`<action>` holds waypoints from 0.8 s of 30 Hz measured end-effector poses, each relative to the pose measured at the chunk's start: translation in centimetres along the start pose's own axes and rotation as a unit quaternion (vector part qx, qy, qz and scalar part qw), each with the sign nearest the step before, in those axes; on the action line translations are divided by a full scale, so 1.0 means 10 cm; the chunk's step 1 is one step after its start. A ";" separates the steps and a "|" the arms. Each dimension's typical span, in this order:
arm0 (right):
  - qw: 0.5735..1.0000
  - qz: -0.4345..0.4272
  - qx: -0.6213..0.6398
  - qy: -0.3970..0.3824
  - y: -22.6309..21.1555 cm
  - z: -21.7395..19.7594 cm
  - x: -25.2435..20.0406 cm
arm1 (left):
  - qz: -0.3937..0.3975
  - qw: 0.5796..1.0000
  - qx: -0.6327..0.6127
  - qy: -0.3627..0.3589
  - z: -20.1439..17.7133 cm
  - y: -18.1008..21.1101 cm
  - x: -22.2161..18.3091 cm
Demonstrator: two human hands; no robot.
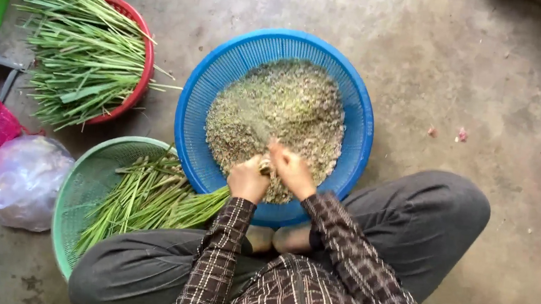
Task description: The person is sitting on the floor and chopping lemongrass stalks into small pieces using a knife, collecting the chopped pieces in a blue plastic basket.
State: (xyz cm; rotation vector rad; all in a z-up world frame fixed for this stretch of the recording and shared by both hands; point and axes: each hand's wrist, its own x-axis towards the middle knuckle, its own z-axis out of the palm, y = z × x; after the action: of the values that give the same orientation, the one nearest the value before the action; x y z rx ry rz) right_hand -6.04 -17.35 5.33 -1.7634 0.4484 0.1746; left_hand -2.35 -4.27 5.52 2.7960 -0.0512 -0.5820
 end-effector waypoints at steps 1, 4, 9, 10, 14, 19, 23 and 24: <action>1.000 0.004 0.004 -0.001 0.01 -0.01 -0.06 | -0.001 1.000 0.005 -0.004 -0.15 0.04 0.01; 0.999 -0.007 0.041 0.020 -0.23 -0.06 -0.23 | -0.059 0.996 -0.050 0.043 -0.25 -0.26 0.44; 0.999 0.000 -0.033 -0.010 -0.37 -0.08 -0.24 | -0.049 0.997 0.014 0.050 -0.21 0.03 0.28; 0.999 0.000 -0.032 -0.006 -0.29 -0.09 -0.13 | -0.045 0.998 0.015 0.050 -0.04 -0.03 0.27; 0.998 0.068 0.005 0.009 0.21 -0.02 0.07 | -0.006 1.000 0.009 -0.004 0.00 0.00 0.18; 1.000 -0.002 0.003 0.017 -0.20 -0.04 -0.33 | -0.084 0.991 -0.098 0.043 -0.20 -0.45 0.67; 0.991 -0.095 -0.091 0.021 -0.29 0.01 -0.42 | -0.102 0.973 -0.199 0.053 -0.42 -0.47 0.66; 0.992 -0.093 -0.087 0.015 -0.25 0.04 -0.37 | -0.106 0.968 -0.225 0.024 -0.49 -0.38 0.57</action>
State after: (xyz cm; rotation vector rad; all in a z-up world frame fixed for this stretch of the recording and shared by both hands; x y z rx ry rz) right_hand -8.40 -15.79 8.77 -1.9695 0.2949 0.0571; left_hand 4.78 0.17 6.54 2.3829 0.3499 -0.4988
